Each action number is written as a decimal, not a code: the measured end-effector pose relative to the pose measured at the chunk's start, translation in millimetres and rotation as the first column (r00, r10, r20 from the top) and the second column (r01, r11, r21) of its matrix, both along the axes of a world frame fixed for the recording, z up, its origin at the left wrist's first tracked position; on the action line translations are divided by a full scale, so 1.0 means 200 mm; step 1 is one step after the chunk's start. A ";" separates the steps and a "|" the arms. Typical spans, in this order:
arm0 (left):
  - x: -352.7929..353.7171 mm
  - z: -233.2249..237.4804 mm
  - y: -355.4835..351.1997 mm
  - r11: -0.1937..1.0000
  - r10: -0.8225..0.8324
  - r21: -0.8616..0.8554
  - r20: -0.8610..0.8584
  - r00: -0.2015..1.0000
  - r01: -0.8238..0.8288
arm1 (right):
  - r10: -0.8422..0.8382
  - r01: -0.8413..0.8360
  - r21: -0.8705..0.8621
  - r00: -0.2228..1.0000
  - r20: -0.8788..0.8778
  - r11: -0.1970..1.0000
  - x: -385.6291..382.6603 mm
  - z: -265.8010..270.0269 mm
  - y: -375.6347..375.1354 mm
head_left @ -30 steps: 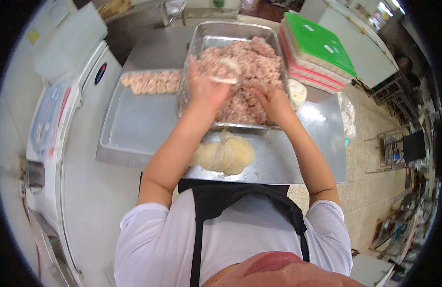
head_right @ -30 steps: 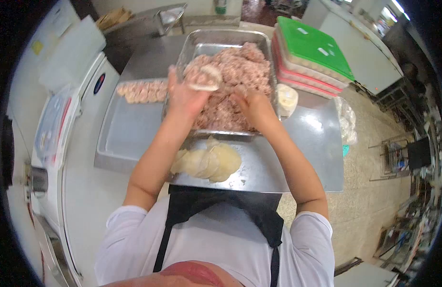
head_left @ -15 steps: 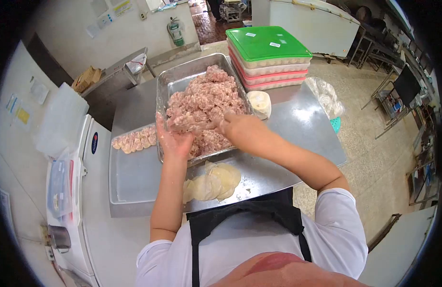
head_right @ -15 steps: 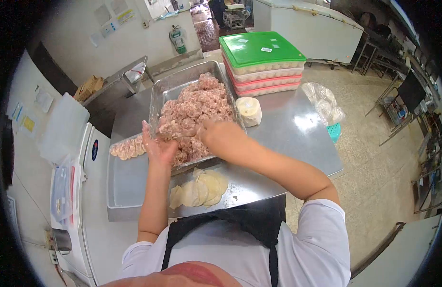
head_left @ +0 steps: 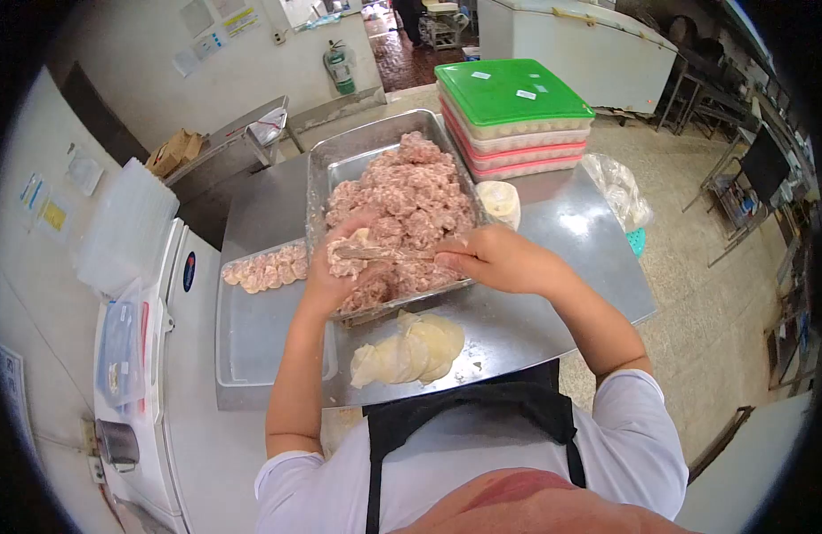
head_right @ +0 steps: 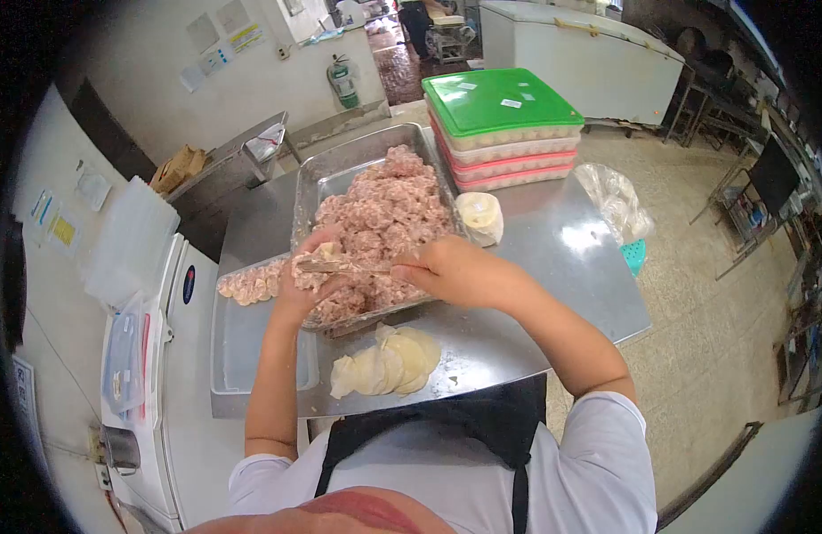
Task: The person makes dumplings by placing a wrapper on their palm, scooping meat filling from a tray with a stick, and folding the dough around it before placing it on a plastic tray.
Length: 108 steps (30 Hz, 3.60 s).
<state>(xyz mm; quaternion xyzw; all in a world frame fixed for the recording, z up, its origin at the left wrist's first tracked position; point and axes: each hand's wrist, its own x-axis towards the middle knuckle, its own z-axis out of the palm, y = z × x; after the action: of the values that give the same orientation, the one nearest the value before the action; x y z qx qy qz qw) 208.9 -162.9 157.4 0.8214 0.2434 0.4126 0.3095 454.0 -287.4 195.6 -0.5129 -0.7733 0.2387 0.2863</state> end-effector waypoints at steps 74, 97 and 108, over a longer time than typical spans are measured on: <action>-0.29 -0.15 0.06 0.953 0.096 -0.271 -0.165 0.982 -0.138 | 0.024 -0.027 0.041 0.997 0.070 0.999 -0.05 -0.13 0.33; -1.26 -0.59 0.65 0.574 0.769 0.203 -0.468 0.436 -0.794 | -0.458 0.314 -0.354 0.753 -0.473 0.881 0.10 -0.62 0.39; -1.20 -0.59 0.62 0.574 0.743 0.077 -0.469 0.479 -0.815 | -0.517 0.368 -0.406 0.776 -0.361 0.836 0.07 -0.57 0.39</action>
<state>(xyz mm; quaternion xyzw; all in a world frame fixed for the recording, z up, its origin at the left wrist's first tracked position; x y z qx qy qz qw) -30.5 -39.3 40.0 0.6643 0.6861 0.2843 0.0850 468.1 -209.4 81.9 -0.6500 -0.4912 0.3966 0.4230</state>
